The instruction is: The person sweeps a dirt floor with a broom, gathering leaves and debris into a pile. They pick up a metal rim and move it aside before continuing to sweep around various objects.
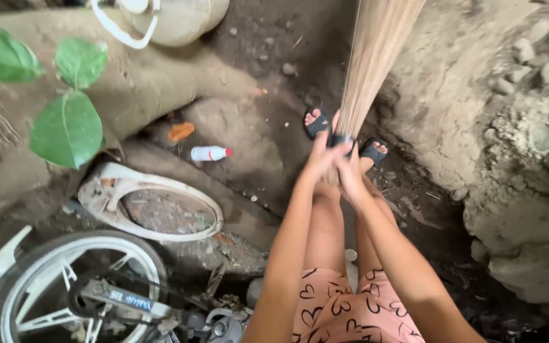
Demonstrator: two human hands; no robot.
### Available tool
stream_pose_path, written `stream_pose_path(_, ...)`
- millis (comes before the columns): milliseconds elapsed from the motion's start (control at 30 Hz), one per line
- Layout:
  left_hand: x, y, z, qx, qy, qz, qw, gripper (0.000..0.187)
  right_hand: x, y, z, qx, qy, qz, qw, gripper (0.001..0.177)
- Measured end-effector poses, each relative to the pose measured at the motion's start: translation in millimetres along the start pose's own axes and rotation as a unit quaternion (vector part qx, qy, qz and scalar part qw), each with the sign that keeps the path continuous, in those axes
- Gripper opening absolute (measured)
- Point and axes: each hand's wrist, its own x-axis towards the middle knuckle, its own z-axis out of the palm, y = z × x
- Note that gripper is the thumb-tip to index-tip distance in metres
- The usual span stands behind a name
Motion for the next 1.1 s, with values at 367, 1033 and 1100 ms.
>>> stream_pose_path(367,-33,-12,57,-0.262,0.248,-0.097,0.928,0.081,4,-20,-51,-0.129,0.022,0.280,0.951,0.076)
stream_pose_path(1033,68,78,75,-0.415,0.182,-0.132,0.881,0.025,71,-156,25,-0.125,-0.053,0.102,0.986,0.055)
stream_pose_path(1100,152,147,144,-0.256,0.288,-0.146,0.911,0.058,94,-203,7,-0.122,-0.021,0.025,0.992,0.054)
